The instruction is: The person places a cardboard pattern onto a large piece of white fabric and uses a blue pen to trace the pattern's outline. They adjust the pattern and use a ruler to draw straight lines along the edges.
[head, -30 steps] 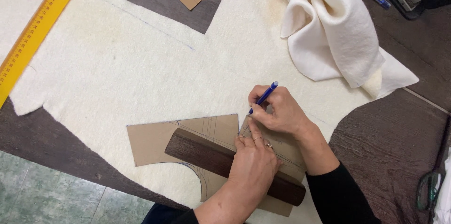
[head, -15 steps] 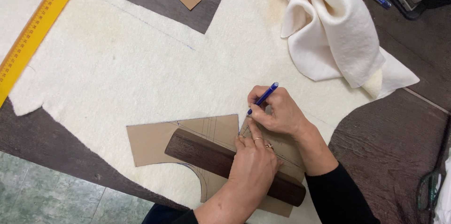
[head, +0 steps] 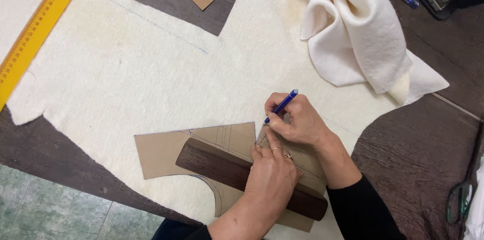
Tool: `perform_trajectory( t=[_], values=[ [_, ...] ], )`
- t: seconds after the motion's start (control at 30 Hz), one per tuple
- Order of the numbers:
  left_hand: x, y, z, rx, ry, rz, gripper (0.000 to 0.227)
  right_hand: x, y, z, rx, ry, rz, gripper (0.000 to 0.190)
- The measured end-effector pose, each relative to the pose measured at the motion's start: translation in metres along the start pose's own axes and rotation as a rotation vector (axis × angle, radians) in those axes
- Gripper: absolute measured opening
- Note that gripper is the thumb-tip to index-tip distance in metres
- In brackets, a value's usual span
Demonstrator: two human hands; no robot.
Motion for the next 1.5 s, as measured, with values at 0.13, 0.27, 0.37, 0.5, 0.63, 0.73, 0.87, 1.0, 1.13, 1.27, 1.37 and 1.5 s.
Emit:
perform_trajectory(
  t=[0.13, 0.27, 0.37, 0.5, 0.63, 0.73, 0.87, 1.0, 1.13, 1.27, 1.37, 1.5],
  values=[
    [0.001, 0.0, 0.001, 0.002, 0.01, 0.003, 0.059, 0.005, -0.004, -0.006, 0.013, -0.046, -0.041, 0.005],
    [0.005, -0.002, 0.002, 0.012, 0.007, -0.034, 0.073, 0.019, -0.018, -0.01, -0.102, 0.102, -0.127, 0.005],
    [0.004, -0.003, 0.003, 0.015, 0.002, -0.031, 0.075, 0.021, -0.033, -0.012, -0.166, 0.185, -0.191, 0.003],
    [0.005, -0.003, 0.003, 0.016, 0.03, -0.05, 0.083, 0.01, -0.052, -0.027, -0.246, 0.212, -0.224, 0.004],
    [0.009, -0.002, 0.003, 0.003, 0.053, -0.026, 0.081, 0.012, -0.051, -0.027, -0.225, 0.185, -0.225, 0.006],
    [0.005, -0.001, 0.002, -0.006, 0.058, 0.006, 0.075, 0.012, -0.043, -0.019, -0.158, 0.134, -0.196, 0.006],
    [-0.002, 0.001, 0.001, 0.0, 0.0, -0.017, 0.067, 0.009, -0.036, -0.015, -0.095, -0.006, -0.166, 0.005],
    [0.001, 0.0, 0.0, -0.018, 0.002, 0.001, 0.051, 0.01, -0.033, -0.009, -0.07, -0.014, -0.16, 0.006],
    [0.003, 0.0, 0.002, 0.004, 0.009, -0.044, 0.063, 0.009, -0.033, -0.011, -0.086, -0.015, -0.156, 0.006],
    [0.001, 0.001, 0.001, -0.009, 0.04, -0.004, 0.065, 0.009, -0.033, -0.014, -0.109, 0.009, -0.16, 0.006],
    [0.002, 0.0, 0.001, -0.004, 0.038, -0.019, 0.067, 0.009, -0.035, -0.015, -0.102, 0.006, -0.172, 0.007],
    [0.007, -0.001, 0.001, -0.014, 0.091, -0.045, 0.072, 0.009, -0.035, -0.016, -0.11, 0.03, -0.175, 0.006]
  ],
)
Point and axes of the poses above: each hand's wrist, its own y-axis towards the middle knuckle, its own x-axis out of the back of the hand, z = x × y, the point moved 10 cm from there along y, towards the middle knuckle, and after that the axes turned 12 degrees about -y, right-handed, at the moved point
